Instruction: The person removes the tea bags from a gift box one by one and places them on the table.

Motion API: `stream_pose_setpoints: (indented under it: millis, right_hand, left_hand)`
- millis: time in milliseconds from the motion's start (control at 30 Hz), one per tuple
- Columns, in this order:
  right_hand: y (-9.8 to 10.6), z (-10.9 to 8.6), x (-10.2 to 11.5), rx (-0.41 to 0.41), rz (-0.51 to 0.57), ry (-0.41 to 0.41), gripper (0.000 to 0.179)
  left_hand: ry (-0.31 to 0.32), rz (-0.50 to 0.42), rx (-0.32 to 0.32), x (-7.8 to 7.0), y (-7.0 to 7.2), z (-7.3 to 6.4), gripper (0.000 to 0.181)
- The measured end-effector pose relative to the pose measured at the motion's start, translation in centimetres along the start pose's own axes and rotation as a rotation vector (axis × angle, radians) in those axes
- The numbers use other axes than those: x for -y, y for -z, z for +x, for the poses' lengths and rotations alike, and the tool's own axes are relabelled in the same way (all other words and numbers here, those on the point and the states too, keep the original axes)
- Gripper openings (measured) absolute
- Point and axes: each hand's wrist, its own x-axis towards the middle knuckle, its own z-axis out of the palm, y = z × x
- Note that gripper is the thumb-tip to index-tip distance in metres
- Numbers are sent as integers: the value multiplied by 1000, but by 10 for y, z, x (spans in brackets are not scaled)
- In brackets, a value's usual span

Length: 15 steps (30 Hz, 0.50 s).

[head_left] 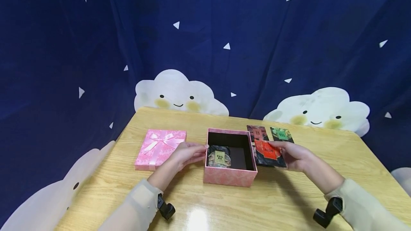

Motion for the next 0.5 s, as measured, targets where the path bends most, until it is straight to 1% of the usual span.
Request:
stream_pose_setpoints:
  millis: [133, 233, 400, 500]
  right_hand:
    - [19, 2, -2, -83, 4, -5, 18]
    - [31, 3, -4, -140, 2, -22, 20]
    - [46, 5, -10, -189, -7, -32, 27]
    - [53, 7, -13, -211, -7, -26, 24]
  left_hand:
    - [-9, 6, 11, -1, -1, -1, 30]
    - [-8, 4, 11, -1, -1, -1, 29]
    - [-1, -1, -4, 0, -1, 0, 26]
    - [0, -1, -14, 0, 0, 0, 25]
